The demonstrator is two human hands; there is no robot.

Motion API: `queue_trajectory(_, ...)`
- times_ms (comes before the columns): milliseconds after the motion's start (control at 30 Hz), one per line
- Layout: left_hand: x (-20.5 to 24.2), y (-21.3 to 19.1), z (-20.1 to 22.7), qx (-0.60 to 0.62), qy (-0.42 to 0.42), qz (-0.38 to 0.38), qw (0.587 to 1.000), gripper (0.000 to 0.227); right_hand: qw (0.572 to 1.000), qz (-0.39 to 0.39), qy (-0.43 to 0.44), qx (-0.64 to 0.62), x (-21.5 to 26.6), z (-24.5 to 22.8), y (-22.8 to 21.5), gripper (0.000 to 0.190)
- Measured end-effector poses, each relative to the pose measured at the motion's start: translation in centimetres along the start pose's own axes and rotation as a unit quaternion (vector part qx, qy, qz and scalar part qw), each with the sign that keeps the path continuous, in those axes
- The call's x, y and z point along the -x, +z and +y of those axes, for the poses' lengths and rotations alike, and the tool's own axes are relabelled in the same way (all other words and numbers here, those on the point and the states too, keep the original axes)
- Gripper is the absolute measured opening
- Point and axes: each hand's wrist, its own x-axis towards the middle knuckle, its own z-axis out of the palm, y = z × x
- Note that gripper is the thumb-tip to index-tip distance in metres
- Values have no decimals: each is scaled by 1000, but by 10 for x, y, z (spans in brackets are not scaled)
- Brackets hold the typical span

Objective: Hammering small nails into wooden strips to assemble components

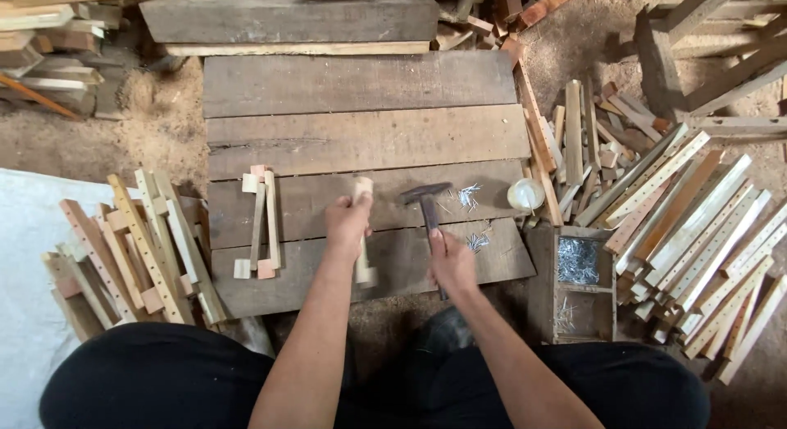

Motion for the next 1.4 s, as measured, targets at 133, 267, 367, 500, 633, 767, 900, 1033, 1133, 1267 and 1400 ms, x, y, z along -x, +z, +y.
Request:
queue_trajectory(133, 41, -2, 49, 170, -37, 21, 985, 21, 933, 146, -227, 237, -7, 15, -3, 18)
queue_trajectory(267, 4, 6, 17, 265, -68, 26, 961, 32, 987, 6, -155, 50, 25, -34, -3, 45)
queue_trajectory(367, -8, 16, -2, 286, -69, 9, 956, 63, 993, -34, -105, -37, 24, -36, -8, 45)
queue_trajectory(500, 101, -6, 71, -169, 254, 122, 944, 103, 980, -54, -100, -162, 9, -34, -19, 31)
queue_trajectory(633, 115, 9, 91, -332, 394, -167, 841, 34, 965, -67, -50, -248, -9, -16, -20, 30)
queue_trajectory(767, 50, 37, 14, -435, 417, -223, 767, 25, 931, -40, 60, -357, -21, -11, -27, 34)
queue_trajectory(900, 55, 52, 4, -428, 407, -199, 782, 31, 970, 79, 42, -226, -38, -3, -56, 40)
queue_trajectory(1033, 74, 57, 13, -447, 393, -192, 780, 33, 983, 142, 110, -28, -93, 52, -52, 10)
queue_trajectory(1133, 68, 61, 12, -453, 402, -155, 780, 32, 971, 184, 144, 55, -119, 68, -39, 20)
queue_trajectory(1267, 69, 58, 9, -444, 403, -110, 793, 31, 971, 164, 133, 109, -113, 57, -33, 14)
queue_trajectory(1400, 43, 61, -6, -432, 417, -33, 799, 30, 976, 136, 115, 125, -112, 58, -34, 20)
